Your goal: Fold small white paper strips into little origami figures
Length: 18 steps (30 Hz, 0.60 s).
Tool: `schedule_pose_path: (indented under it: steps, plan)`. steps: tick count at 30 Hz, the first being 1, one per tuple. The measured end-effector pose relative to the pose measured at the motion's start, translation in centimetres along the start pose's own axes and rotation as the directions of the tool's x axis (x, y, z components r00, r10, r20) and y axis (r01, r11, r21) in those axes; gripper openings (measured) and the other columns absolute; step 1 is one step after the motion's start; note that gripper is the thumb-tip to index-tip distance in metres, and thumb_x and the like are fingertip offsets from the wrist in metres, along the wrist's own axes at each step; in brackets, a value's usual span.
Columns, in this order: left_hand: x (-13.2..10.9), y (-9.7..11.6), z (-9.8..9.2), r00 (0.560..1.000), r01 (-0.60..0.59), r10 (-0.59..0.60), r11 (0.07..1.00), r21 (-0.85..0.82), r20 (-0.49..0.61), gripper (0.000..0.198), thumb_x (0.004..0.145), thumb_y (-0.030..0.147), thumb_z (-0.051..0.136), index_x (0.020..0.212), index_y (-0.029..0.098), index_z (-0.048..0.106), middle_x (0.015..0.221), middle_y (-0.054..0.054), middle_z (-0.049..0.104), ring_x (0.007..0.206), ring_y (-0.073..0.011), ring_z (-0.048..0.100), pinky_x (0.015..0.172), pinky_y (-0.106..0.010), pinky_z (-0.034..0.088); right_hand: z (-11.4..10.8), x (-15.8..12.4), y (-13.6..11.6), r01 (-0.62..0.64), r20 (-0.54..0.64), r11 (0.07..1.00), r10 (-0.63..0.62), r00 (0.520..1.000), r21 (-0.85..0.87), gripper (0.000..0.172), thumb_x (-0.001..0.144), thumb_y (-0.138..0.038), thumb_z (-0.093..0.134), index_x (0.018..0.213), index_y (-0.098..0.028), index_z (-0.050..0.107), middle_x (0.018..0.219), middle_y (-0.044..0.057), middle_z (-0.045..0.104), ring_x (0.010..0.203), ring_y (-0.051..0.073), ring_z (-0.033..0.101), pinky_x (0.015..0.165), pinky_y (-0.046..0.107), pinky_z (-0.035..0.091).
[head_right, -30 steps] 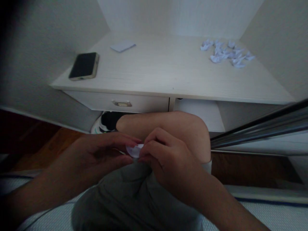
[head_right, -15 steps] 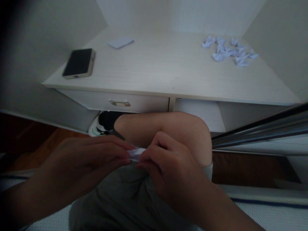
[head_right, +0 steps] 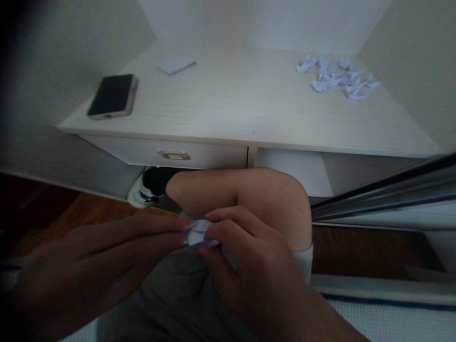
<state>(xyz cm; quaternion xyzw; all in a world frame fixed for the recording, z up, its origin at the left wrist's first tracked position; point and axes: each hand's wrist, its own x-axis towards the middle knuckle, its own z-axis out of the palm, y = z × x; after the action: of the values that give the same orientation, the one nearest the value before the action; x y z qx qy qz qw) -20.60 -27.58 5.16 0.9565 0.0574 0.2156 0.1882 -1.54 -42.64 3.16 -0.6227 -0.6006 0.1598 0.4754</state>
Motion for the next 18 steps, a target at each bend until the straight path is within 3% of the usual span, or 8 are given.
schedule_pose_path:
  steps: [3, 6, 12, 16, 18]
  plan:
    - [-0.4, -0.2, -0.1, 0.999, -0.051, 0.051, 0.998, 0.028, 0.001, 0.023, 0.104, 0.013, 0.055, 0.116, 0.022, 0.072, 0.115, -0.001, 0.083, 0.093, -0.0133, 0.082, 0.085, -0.017, 0.065, 0.0, 0.0, 0.2, 0.018, 0.043, 0.998, -0.021, 0.999, 0.067, 0.017, 0.093, -0.011, 0.076, 0.109, -0.017, 0.074, 0.108, 0.006, 0.080, 0.096, 0.016, 0.077, 0.082, 0.024, 0.062]
    - [-0.6, -0.3, -0.2, 1.000, -0.020, 0.020, 1.000, 0.023, 0.008, 0.022, 0.104, 0.016, 0.056, 0.119, 0.024, 0.070, 0.120, -0.001, 0.082, 0.101, -0.0153, 0.081, 0.091, -0.020, 0.065, -0.1, 0.0, 0.3, -0.016, 0.059, 0.993, 0.009, 0.998, 0.116, 0.014, 0.092, -0.014, 0.079, 0.105, -0.017, 0.077, 0.101, 0.005, 0.080, 0.090, 0.014, 0.077, 0.080, 0.022, 0.061]
    - [0.0, 0.0, -0.4, 0.999, -0.045, 0.046, 0.997, 0.058, -0.008, 0.020, 0.104, 0.016, 0.057, 0.110, 0.025, 0.074, 0.107, 0.002, 0.084, 0.089, -0.0114, 0.082, 0.086, -0.014, 0.064, -0.1, 0.2, 0.2, -0.025, 0.052, 0.990, 0.018, 0.999, 0.136, 0.017, 0.087, -0.019, 0.085, 0.103, -0.015, 0.081, 0.101, 0.007, 0.080, 0.088, 0.016, 0.076, 0.075, 0.024, 0.061]
    - [0.4, 0.3, 0.4, 0.996, 0.085, -0.085, 0.995, -0.059, -0.012, 0.016, 0.101, 0.016, 0.063, 0.107, 0.025, 0.075, 0.105, 0.003, 0.081, 0.085, -0.0082, 0.080, 0.075, -0.010, 0.062, 0.3, 0.3, 0.4, -0.008, 0.057, 0.991, 0.001, 0.998, 0.134, 0.020, 0.087, -0.011, 0.082, 0.106, -0.013, 0.081, 0.097, 0.007, 0.077, 0.084, 0.015, 0.074, 0.072, 0.025, 0.061]
    - [0.5, 0.3, 0.9, 0.991, 0.132, -0.135, 0.981, -0.140, -0.015, 0.017, 0.099, 0.015, 0.066, 0.110, 0.025, 0.074, 0.112, 0.003, 0.080, 0.090, -0.0078, 0.079, 0.077, -0.010, 0.061, 0.6, 0.3, 0.5, -0.011, 0.046, 0.987, 0.003, 0.999, 0.161, 0.021, 0.087, -0.008, 0.080, 0.108, -0.013, 0.081, 0.098, 0.007, 0.078, 0.085, 0.015, 0.075, 0.073, 0.025, 0.061]
